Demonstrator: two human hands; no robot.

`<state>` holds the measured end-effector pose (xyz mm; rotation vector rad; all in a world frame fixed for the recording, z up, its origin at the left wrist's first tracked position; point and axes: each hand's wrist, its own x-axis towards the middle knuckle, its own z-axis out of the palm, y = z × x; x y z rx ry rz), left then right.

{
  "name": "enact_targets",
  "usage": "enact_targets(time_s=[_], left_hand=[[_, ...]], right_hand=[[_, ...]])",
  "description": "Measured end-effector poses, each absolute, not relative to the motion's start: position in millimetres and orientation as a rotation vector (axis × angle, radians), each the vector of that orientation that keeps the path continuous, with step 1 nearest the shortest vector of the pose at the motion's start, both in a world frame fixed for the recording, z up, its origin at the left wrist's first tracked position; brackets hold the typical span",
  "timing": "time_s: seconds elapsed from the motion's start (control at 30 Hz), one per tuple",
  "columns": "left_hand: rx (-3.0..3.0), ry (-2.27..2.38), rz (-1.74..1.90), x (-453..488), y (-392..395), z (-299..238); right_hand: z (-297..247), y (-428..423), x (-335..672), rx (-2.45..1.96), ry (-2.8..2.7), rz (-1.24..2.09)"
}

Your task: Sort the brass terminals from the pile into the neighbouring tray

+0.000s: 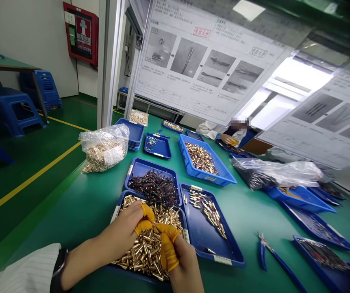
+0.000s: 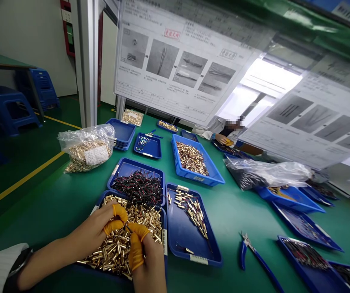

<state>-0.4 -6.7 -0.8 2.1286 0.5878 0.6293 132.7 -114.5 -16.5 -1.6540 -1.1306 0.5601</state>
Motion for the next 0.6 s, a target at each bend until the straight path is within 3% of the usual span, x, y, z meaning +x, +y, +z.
enact_targets(time_s=[0.27, 0.6], left_hand=[[2.175, 0.410, 0.701, -3.4, -7.3, 0.1], [2.112, 0.495, 0.489, 0.7, -15.4, 1.4]], right_hand=[[-10.7, -110.4, 127.9, -1.599, -1.119, 0.614], [-9.7, -107.2, 125.6, -1.373, -1.019, 1.042]])
